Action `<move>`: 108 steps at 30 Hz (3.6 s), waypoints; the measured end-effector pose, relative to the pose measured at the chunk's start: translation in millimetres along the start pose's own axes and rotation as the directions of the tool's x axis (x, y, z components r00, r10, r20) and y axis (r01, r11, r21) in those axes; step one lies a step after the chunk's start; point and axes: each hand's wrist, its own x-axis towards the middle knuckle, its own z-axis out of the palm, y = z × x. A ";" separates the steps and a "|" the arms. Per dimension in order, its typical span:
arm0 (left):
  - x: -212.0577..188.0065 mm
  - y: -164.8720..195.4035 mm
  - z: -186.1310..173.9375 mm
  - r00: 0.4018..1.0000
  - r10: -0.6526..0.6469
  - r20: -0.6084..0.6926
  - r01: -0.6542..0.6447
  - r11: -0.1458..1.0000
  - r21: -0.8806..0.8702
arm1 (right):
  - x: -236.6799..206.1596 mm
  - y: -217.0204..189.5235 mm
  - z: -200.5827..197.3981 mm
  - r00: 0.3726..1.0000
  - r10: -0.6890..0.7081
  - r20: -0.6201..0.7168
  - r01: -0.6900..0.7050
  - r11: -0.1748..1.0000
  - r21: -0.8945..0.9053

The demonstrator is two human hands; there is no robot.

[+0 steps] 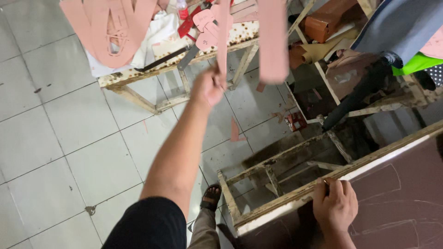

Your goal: The person places pink paper shoe pattern pieces on a brown pattern board and traces around them with a marking pen, repositioning each pattern piece to trace its outline onto the board. They smooth the board surface and move finished traced pieces aside as they work.

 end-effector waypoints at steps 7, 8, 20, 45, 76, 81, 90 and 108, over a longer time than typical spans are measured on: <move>-80.4 -79.9 -21.6 0.913 -0.351 0.207 0.368 0.929 -0.049 | 8.1 1.7 13.8 1.000 0.019 -0.003 -0.019 1.000 -0.015; -88.5 -86.5 -22.3 0.899 -0.383 0.214 0.402 0.914 -0.049 | 9.4 2.2 15.0 1.000 -0.005 -0.031 0.005 1.000 0.002; -143.8 -108.0 -13.8 0.817 -0.523 0.244 0.516 0.851 0.099 | 31.2 -4.2 15.2 0.997 -0.059 -0.047 0.064 0.993 0.101; -350.9 -203.3 -11.9 0.205 -0.851 -0.483 0.635 -0.260 0.727 | -234.4 74.8 -98.0 0.804 0.422 0.420 -0.179 -0.502 0.846; -605.8 -681.5 -7.8 -0.030 -0.961 0.276 -0.969 0.096 0.229 | -746.1 -98.6 -184.1 -0.568 0.797 0.206 0.323 -0.014 0.946; -599.9 -690.0 -7.8 0.009 -0.948 0.318 -0.998 0.012 0.064 | -767.8 -47.0 -218.5 -0.536 0.834 0.128 0.262 0.020 0.965; -605.1 -665.5 -2.1 0.019 -0.927 0.374 -1.000 -0.019 0.004 | -776.8 196.4 -275.9 -0.300 0.942 0.148 0.144 -0.108 0.984; -603.7 -569.6 -39.9 0.546 -0.487 0.682 -0.828 -0.440 0.349 | -809.5 432.6 -260.1 -0.305 0.843 0.444 -0.552 -0.536 0.639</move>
